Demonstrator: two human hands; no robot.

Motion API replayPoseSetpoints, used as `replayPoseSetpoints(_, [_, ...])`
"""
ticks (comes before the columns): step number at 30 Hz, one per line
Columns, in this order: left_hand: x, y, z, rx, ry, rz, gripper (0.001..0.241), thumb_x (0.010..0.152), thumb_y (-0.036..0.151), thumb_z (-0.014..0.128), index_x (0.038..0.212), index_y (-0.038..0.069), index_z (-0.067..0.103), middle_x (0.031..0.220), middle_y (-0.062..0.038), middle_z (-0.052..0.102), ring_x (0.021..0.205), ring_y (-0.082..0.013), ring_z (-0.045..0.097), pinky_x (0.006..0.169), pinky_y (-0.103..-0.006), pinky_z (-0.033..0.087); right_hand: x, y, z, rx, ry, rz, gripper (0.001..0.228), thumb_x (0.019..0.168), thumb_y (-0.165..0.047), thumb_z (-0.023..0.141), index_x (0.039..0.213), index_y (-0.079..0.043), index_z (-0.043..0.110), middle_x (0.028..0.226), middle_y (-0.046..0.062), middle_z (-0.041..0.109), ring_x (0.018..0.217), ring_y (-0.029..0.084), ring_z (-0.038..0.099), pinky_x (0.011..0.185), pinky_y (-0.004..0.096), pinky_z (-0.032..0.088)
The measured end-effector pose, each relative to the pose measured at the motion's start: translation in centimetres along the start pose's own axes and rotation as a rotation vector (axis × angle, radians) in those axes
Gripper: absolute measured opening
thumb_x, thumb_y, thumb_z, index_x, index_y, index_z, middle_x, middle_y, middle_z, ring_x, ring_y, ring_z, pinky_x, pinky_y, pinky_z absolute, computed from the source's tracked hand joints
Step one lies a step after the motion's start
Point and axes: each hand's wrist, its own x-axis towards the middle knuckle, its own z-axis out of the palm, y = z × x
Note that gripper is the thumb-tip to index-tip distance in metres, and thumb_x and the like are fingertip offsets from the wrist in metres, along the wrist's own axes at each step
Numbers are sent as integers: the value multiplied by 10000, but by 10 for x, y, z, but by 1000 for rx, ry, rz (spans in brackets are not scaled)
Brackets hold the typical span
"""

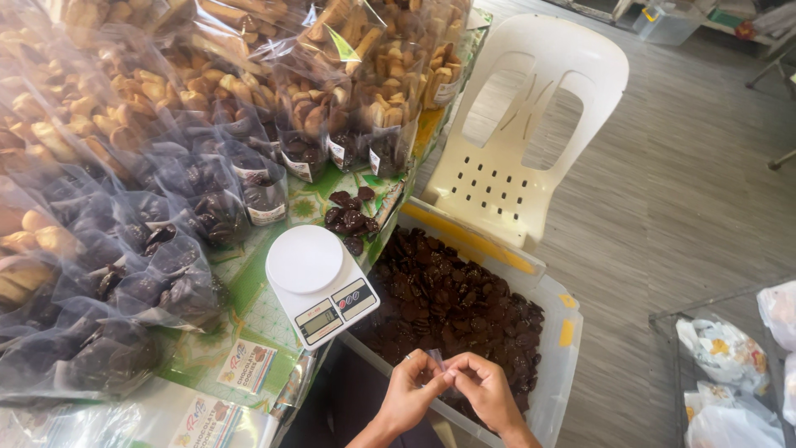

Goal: The person scoops chocolate cookies from a bulk container into clear plastic bags, weighs each bag on a digital scale, and then writes on a label with a pen. The labeled bags are placed among other packaged cookies on the table.

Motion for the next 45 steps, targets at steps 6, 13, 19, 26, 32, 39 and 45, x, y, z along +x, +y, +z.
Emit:
replayPoseSetpoints(6, [0,4,1,70,43,54,240,876,193,794,803,24,640,802,-28,622,760,-94,585,679,-256,511,-3,-23,4,-216,22,-21,84,910,-61,685,952,3,720,879,26,755,719,65,644,631,237,541])
replayPoseSetpoints(13, [5,12,3,294,161,118,147,837,92,755,822,3,639,725,-85,696,636,-152,668,557,-299,532,-8,-36,10,-548,169,-382,131,884,11,657,1012,-10,643,869,51,690,713,125,707,592,279,556])
replayPoseSetpoints(19, [14,25,14,513,169,422,251,825,-8,680,1052,-18,573,824,-154,674,681,-275,707,575,-403,576,-1,-33,9,-735,352,-574,373,797,95,647,1139,-30,727,884,70,606,631,164,636,529,314,525])
replayPoseSetpoints(26, [23,27,5,612,48,520,344,849,-83,605,1163,57,620,1196,-240,583,734,-330,741,580,-417,606,3,-9,5,-825,348,-533,467,819,85,654,1258,-60,715,822,64,607,573,157,613,493,309,520])
replayPoseSetpoints(32, [30,4,6,644,210,531,345,837,-63,629,1180,-65,589,1173,-248,562,674,-355,671,548,-427,572,16,5,4,-1056,176,-517,510,874,32,681,1361,-112,634,779,55,613,551,192,627,453,292,544])
replayPoseSetpoints(39, [32,-9,3,877,236,600,159,850,-21,678,986,30,742,1209,-180,592,590,-226,681,511,-375,583,21,21,-5,-922,388,-594,713,831,38,635,1508,-144,504,823,53,674,568,154,614,489,276,516])
replayPoseSetpoints(45, [45,-2,0,913,211,517,325,887,29,686,1209,20,721,1195,-148,622,704,-280,714,567,-393,594,25,71,-3,-948,226,-693,728,819,74,619,1517,-81,482,702,28,662,483,127,563,391,220,484])
